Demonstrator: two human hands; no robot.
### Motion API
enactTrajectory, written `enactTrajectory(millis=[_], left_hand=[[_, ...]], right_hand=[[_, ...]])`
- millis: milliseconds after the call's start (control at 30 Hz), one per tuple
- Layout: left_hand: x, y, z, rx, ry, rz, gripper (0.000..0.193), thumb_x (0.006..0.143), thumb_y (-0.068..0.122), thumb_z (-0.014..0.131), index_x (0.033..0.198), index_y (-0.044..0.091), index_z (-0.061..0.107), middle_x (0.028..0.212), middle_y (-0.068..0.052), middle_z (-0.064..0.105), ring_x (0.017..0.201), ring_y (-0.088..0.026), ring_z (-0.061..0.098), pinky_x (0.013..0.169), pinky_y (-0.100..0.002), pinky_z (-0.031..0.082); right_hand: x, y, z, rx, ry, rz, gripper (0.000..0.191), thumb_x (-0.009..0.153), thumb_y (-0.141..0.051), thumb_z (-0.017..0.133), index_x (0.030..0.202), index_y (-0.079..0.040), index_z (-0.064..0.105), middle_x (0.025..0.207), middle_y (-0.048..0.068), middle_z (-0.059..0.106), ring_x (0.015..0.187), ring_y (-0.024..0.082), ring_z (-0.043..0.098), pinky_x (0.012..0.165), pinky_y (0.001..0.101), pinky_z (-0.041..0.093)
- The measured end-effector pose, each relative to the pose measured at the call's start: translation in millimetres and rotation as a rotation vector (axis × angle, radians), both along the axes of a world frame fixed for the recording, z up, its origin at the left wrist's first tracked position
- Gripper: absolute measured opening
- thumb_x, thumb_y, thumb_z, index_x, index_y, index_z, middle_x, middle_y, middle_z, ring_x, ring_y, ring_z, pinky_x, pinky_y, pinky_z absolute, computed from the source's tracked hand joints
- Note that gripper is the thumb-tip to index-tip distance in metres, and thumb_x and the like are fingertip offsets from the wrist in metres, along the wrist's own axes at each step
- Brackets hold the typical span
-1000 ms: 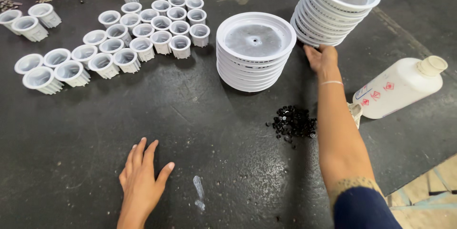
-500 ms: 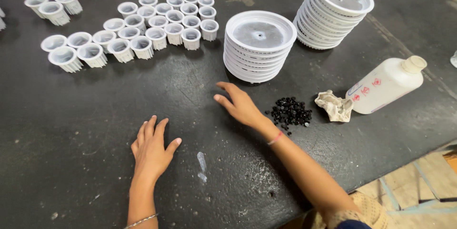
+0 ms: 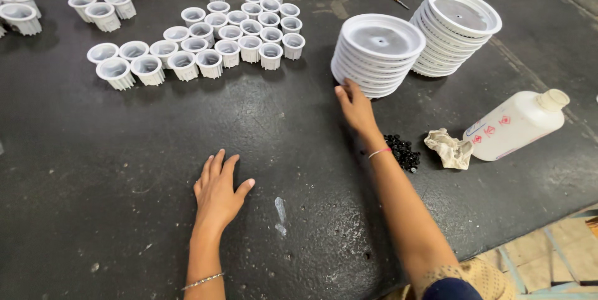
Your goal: The person assembles round white plastic light fixture covers at a workbench. They pick black plastic fasteners from a pile and press them into the center of each cover, wrap the finished cover in clear plastic film, and stack it with completed units, repeating the cycle.
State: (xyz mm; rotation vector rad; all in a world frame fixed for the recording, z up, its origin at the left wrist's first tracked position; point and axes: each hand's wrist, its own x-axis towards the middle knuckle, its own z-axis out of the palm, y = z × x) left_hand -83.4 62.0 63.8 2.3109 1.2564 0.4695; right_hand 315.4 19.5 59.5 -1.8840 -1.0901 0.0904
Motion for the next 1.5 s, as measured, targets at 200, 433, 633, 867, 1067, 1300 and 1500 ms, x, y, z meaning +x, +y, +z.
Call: enactTrajectory(millis=[200, 433, 633, 867, 1067, 1300, 1500], left_hand=[[0.4, -8.9, 10.2, 0.026, 0.0, 0.02, 0.069, 0.082, 0.037, 0.077, 0.142, 0.013, 0.052, 0.161, -0.012, 0.033, 0.15, -0.034, 0.024, 0.116, -0.055, 0.024], [20.0, -21.8, -0.6, 0.309, -0.219, 0.166, 0.065, 0.083, 0.033, 0.079, 0.138, 0.007, 0.056, 0.155, -0.02, 0.043, 0.145, -0.039, 0.035, 0.116, -0.057, 0.027], [35.1, -27.5, -19.2, 0.279, 0.111, 0.294, 0.074, 0.092, 0.055, 0.062, 0.147, 0.008, 0.049, 0.16, -0.016, 0.037, 0.151, -0.034, 0.027, 0.12, -0.063, 0.018], [21.1, -9.2, -12.0, 0.062, -0.265, 0.216, 0.09, 0.084, 0.064, 0.065, 0.15, 0.008, 0.044, 0.153, -0.02, 0.039, 0.145, -0.037, 0.03, 0.115, -0.063, 0.016], [-142.1, -32.5, 19.5, 0.713, -0.984, 1.067, 0.044, 0.093, 0.018, 0.074, 0.128, -0.001, 0.054, 0.132, -0.018, 0.047, 0.118, -0.029, 0.054, 0.104, -0.041, 0.048], [-352.2, -44.6, 36.2, 0.583, -1.102, 1.478, 0.059, 0.087, 0.032, 0.085, 0.12, -0.009, 0.058, 0.111, -0.014, 0.058, 0.097, -0.021, 0.057, 0.086, -0.037, 0.051], [-380.4, -20.4, 44.4, 0.645, -1.299, 1.267, 0.031, 0.095, 0.023, 0.076, 0.099, -0.006, 0.065, 0.092, -0.009, 0.065, 0.081, -0.016, 0.058, 0.072, -0.031, 0.051]], right_hand=[[-11.4, -28.4, 14.1, 0.039, -0.08, -0.06, 0.059, 0.102, -0.037, 0.065, 0.142, 0.003, 0.05, 0.13, 0.023, 0.066, 0.121, 0.032, 0.065, 0.102, 0.0385, 0.049], [-83.5, -85.1, 21.0, 0.294, 0.263, 0.134, 0.035, 0.107, -0.025, 0.06, 0.133, -0.001, 0.06, 0.122, 0.011, 0.07, 0.107, 0.018, 0.068, 0.093, 0.0309, 0.056], [-82.9, -110.2, 5.0, 0.246, 0.047, 0.208, 0.018, 0.116, -0.009, 0.062, 0.128, 0.005, 0.064, 0.124, 0.014, 0.066, 0.102, 0.018, 0.068, 0.089, 0.0309, 0.057], [-57.8, -109.1, -35.9, 0.284, 0.176, 0.335, 0.012, 0.124, -0.001, 0.052, 0.133, 0.006, 0.054, 0.119, 0.014, 0.067, 0.096, 0.019, 0.068, 0.084, 0.029, 0.058], [-45.0, -102.3, -50.9, 0.255, 0.146, 0.357, 0.022, 0.125, -0.008, 0.041, 0.137, 0.004, 0.053, 0.122, 0.014, 0.061, 0.096, 0.02, 0.065, 0.081, 0.0307, 0.056], [-44.4, -87.7, -58.8, 0.199, 0.151, 0.369, 0.028, 0.125, -0.015, 0.036, 0.137, 0.003, 0.054, 0.122, 0.012, 0.058, 0.1, 0.02, 0.064, 0.087, 0.035, 0.055], [-58.0, -106.0, -54.3, 0.235, -0.019, 0.314, 0.021, 0.124, -0.003, 0.039, 0.128, 0.008, 0.057, 0.115, 0.017, 0.064, 0.093, 0.023, 0.066, 0.083, 0.0353, 0.057]])
